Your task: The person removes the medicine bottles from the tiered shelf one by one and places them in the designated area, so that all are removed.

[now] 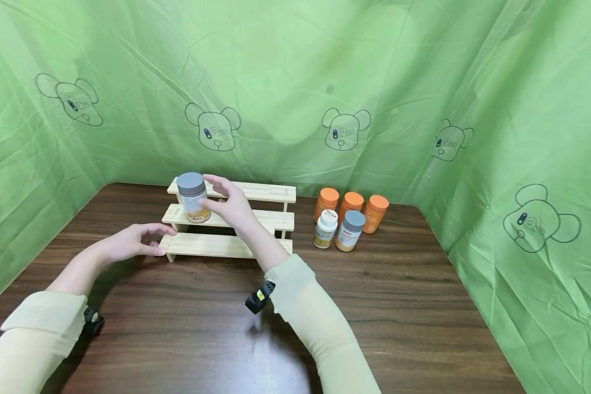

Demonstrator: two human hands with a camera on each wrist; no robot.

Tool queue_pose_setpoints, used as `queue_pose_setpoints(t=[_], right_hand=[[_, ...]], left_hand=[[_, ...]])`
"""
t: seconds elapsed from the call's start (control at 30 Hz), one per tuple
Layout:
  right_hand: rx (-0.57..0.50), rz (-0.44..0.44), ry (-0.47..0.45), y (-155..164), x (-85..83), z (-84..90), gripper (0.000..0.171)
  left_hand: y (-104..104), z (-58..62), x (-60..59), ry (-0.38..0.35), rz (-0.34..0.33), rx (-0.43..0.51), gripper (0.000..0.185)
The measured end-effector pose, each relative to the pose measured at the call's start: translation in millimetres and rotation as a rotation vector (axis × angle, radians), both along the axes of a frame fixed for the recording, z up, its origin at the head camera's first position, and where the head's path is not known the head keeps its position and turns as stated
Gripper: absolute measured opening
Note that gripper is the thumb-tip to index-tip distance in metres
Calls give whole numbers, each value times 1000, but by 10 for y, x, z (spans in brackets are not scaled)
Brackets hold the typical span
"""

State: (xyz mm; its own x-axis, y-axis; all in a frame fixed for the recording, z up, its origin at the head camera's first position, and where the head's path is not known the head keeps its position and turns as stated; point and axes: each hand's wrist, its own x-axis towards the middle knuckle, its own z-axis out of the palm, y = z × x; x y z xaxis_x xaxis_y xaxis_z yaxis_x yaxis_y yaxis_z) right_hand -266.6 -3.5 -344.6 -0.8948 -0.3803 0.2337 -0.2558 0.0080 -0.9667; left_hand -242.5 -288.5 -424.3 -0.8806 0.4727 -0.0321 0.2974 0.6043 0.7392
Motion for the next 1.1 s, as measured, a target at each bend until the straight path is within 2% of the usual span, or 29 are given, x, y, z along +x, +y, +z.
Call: queue_pose_setpoints(t=[0.4, 0.73, 1.1], right_hand=[[-28, -40, -28, -165, -93, -51, 50], [74, -49, 34, -265, -174, 23, 49], [115, -20, 44, -293, -204, 68, 48]], left_hand=[[-7, -16, -13, 1, 3, 9, 49], [-15, -25, -42, -8, 0, 10, 50], [-21, -41, -47, -26, 0, 9, 52]])
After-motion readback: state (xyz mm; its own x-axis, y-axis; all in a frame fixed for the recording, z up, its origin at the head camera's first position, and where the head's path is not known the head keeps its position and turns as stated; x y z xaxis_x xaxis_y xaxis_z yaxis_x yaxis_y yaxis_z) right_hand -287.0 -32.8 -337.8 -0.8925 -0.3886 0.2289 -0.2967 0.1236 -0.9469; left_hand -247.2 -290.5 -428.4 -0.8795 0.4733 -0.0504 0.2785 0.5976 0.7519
